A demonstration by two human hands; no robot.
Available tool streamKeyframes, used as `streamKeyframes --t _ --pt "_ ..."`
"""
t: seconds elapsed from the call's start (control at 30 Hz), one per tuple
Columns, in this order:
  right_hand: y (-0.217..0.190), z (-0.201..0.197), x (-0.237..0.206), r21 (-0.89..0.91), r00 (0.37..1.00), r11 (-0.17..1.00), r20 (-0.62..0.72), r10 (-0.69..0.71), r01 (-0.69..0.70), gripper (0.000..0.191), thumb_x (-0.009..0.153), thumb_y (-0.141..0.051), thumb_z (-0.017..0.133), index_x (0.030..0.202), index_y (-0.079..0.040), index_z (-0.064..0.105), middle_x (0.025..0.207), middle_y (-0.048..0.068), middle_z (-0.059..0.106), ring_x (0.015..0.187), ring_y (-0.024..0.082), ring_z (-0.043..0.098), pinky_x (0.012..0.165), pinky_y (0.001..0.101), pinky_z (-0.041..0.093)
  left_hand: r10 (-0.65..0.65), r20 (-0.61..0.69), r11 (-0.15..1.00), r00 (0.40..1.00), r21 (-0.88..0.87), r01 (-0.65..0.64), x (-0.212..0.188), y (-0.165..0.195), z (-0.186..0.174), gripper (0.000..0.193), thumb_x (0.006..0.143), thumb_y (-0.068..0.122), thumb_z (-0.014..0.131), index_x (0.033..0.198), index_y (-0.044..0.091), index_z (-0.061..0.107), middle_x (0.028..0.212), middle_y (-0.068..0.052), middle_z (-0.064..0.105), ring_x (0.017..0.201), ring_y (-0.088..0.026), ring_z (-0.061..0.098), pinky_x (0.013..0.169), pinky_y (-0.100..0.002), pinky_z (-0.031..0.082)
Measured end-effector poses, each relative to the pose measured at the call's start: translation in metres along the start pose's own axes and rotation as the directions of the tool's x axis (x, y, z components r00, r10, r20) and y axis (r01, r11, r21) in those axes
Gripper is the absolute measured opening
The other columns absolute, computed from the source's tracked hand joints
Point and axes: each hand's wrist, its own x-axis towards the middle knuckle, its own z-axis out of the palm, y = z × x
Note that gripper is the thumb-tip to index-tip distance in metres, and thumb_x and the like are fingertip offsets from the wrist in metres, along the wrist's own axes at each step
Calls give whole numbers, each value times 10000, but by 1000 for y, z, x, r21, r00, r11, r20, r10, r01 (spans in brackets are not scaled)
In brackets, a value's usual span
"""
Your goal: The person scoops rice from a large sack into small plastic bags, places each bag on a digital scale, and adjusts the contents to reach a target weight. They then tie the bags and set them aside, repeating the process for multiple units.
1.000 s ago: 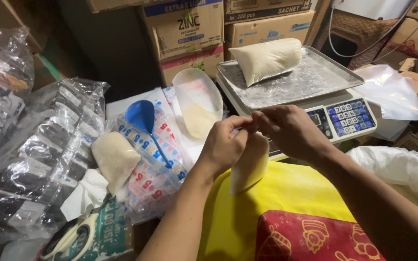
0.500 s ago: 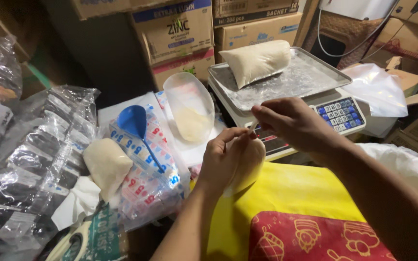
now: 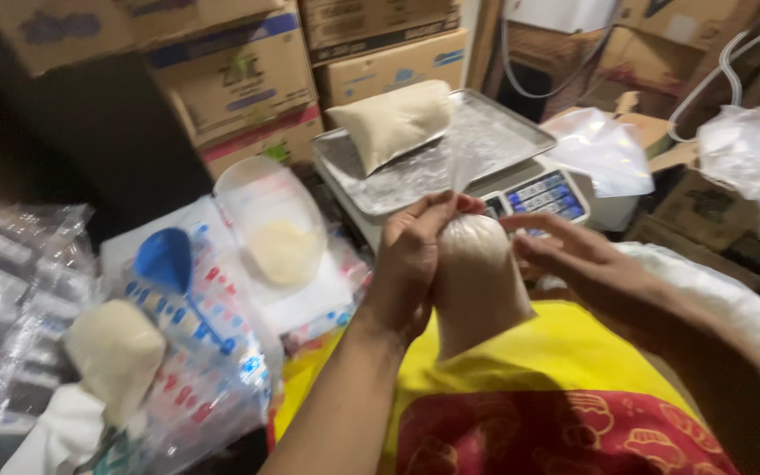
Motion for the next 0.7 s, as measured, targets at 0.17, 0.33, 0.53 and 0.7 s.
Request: streamKeyframes --t 0.17,0.33,0.53,0.7 --pt "24 -12 -39 335 997 940 13 -71 62 612 1018 -425 597 1514 -83 487 1445 91 571 1316 206 560 1039 380 453 -255 137 966 957 -14 259 20 -16 30 301 1036 269 519 1062 18 683 968 -124 709 843 -193 686 773 -330 577" --pt "35 -11 -60 950 928 63 284 242 -307 673 906 -479 626 1374 -3 540 1318 159 640 1162 265 649 975 383 528 -443 180 894 878 24 447 40 -39 47 320 1043 316 487 1096 48 655 945 -122 706 825 -208 689 749 -355 588" --pt "43 -13 -78 674 999 738 40 -3 -25 613 960 -396 681 1435 -64 481 1283 174 678 1117 309 700 890 493 599 -483 214 875 849 143 462 51 -67 62 321 1047 323 487 1089 66 675 945 -89 703 832 -184 665 726 -340 568" --pt "34 1 -76 493 979 865 -111 168 -93 597 804 -357 697 1267 12 622 1070 120 747 920 206 727 803 376 603 -253 199 955 947 209 212 35 -65 59 295 1034 263 550 1119 34 715 1063 -42 738 942 -121 665 855 -253 527"
